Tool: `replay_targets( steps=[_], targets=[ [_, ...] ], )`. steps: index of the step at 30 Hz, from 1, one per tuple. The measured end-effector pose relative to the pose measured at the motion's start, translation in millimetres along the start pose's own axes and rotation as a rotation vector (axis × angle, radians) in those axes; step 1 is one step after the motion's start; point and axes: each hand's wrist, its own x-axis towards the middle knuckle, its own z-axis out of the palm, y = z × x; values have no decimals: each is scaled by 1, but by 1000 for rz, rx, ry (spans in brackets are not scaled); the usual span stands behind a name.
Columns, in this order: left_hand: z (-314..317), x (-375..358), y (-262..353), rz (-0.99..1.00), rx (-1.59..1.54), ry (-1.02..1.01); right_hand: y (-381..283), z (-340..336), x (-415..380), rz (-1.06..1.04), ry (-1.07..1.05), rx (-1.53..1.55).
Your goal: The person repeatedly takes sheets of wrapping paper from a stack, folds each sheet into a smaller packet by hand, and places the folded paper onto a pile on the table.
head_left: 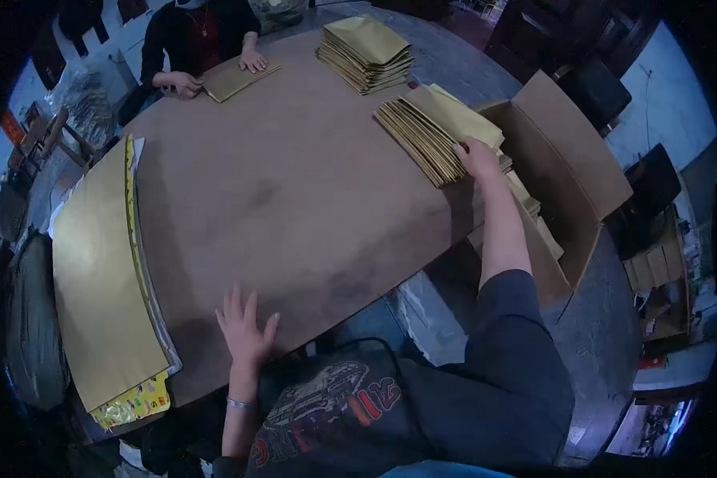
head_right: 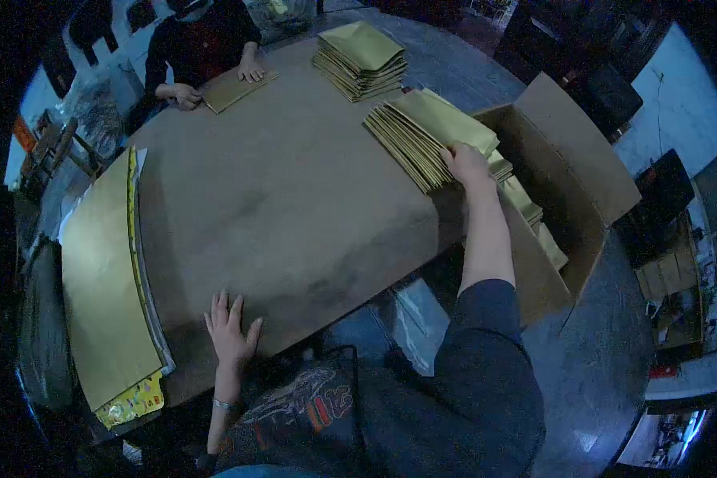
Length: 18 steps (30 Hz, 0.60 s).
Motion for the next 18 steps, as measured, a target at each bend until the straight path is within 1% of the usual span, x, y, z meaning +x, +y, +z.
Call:
replay_targets(
  steps=[2,5,6,8,9,11,13,15,16,17,18],
  targets=[
    [0,0,1,12,-9,20,-1,-2,-2,-1,8,40],
    [2,0,0,24,-19,39,-3,0,6,-27,27,-106],
    [1,0,0,19,-20,30,-3,1,6,-26,25,-106],
    [-3,2,4,-2,3,20,-4,3,8,-103,41,-119],
    [-4,3,5,-4,4,20,-6,1,6,-158,26,-185],
    [-5,2,5,-17,-19,-4,5,13,12,-172,65,-149],
    [-3,1,3,4,-8,24,0,2,7,-150,50,-110],
    [-3,1,3,5,-9,26,0,-1,10,-109,127,-170],
    [-3,2,2,9,-8,25,5,1,15,-160,127,-172],
    [-3,2,1,14,-4,28,6,4,17,-158,128,-172],
    [-2,1,1,18,0,31,3,5,18,-184,189,-235]
  ],
)
